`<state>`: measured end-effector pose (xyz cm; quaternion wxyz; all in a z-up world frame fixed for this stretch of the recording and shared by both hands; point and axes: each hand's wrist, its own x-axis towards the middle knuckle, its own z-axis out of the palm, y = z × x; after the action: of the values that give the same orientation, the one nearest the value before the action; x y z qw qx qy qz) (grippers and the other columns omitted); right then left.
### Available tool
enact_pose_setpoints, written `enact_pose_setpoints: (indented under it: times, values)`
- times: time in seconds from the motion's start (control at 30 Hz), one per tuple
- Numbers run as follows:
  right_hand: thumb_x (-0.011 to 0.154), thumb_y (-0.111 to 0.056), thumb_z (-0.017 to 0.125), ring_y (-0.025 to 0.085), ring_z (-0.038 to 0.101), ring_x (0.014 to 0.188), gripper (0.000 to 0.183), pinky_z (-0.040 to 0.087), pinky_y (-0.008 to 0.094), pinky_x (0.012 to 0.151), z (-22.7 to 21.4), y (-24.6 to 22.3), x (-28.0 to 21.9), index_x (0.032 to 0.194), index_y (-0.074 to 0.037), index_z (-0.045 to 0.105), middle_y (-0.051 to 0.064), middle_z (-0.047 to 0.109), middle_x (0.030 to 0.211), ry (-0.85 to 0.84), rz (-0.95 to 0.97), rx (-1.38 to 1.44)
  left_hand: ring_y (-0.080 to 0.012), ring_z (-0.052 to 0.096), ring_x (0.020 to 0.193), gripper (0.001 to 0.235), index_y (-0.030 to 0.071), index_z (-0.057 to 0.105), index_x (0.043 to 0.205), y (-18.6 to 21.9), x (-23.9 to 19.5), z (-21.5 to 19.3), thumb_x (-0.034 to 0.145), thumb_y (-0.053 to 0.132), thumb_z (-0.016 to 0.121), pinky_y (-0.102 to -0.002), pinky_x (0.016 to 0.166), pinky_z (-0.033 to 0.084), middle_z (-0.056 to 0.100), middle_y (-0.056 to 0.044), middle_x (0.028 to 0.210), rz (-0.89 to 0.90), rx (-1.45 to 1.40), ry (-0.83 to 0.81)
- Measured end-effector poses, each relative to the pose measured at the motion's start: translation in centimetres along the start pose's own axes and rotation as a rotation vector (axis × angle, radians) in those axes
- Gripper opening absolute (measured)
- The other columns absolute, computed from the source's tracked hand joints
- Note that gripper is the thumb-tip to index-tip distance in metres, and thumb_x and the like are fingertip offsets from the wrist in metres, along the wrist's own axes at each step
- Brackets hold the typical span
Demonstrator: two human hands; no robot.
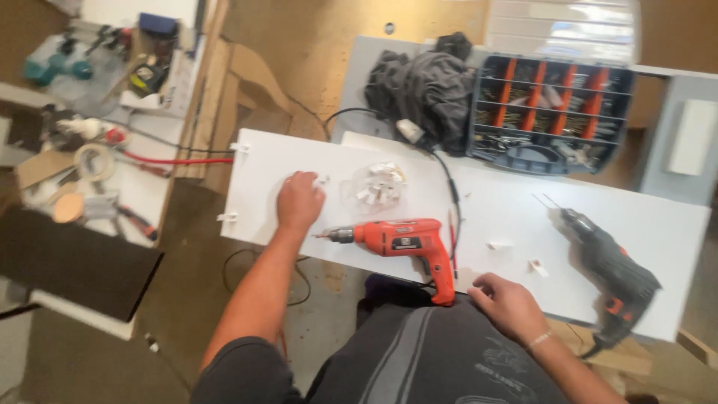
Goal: Assembling melamine furniture panels by attaching plastic brackets and hardware using an electric drill and screws.
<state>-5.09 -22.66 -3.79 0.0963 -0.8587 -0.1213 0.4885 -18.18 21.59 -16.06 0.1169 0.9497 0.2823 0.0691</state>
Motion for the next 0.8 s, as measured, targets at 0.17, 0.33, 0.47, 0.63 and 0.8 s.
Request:
enact_pose_setpoints:
  times: [0.17,0.33,0.47,0.63,0.8]
  values:
    - [0.096,-0.041,0.065,0.029,0.075,0.102,0.039,0.058,0.042,0.094,-1.0,2.6,1.4,0.128,-0.019,0.069,0.009,0.079,0.108,0.346,0.016,-0.057,-0.0236,0.07,0.086,0.013,0.018,0.072,0.099,-0.6,-0.9,0.1,0.087,0.019,0.07,-0.034,0.079,0.061,0.065,-0.002,0.089,0.203,0.235,-0.02]
    - [0.095,-0.032,0.07,0.021,0.07,0.101,0.03,0.057,0.032,0.091,-1.2,3.5,5.3,0.123,-0.019,0.067,0.003,0.07,0.106,0.607,-0.306,-0.367,-0.0171,0.071,0.082,0.004,0.02,0.071,0.095,0.7,-1.3,-1.2,0.093,0.02,0.068,-0.027,0.078,0.062,0.064,0.002,0.084,0.232,0.344,-0.043]
    - [0.088,-0.032,0.069,0.022,0.063,0.089,0.015,0.053,0.036,0.078,-0.5,5.2,9.0,0.088,-0.018,0.065,0.0,0.059,0.084,0.691,-0.534,-0.581,-0.0234,0.073,0.089,0.021,0.015,0.072,0.111,4.3,-1.1,-3.3,0.092,0.024,0.072,-0.035,0.082,0.063,0.068,-0.004,0.092,0.184,0.253,-0.056]
    - [0.092,-0.032,0.069,0.047,0.068,0.095,0.025,0.054,0.055,0.085,-5.4,5.5,4.5,0.103,-0.01,0.065,0.022,0.07,0.092,0.499,-0.292,0.131,-0.0248,0.073,0.088,0.017,0.013,0.073,0.108,5.2,-1.1,-2.7,0.097,0.025,0.068,-0.036,0.081,0.063,0.066,-0.005,0.09,0.118,0.267,-0.096]
    - [0.09,-0.027,0.08,0.032,0.069,0.096,0.03,0.052,0.047,0.088,-9.9,15.1,4.2,0.109,-0.014,0.061,0.013,0.073,0.096,0.892,0.053,0.641,-0.0235,0.073,0.088,0.016,0.013,0.074,0.104,5.3,-1.0,-1.7,0.101,0.027,0.067,-0.035,0.079,0.062,0.066,-0.004,0.088,0.025,0.264,-0.122]
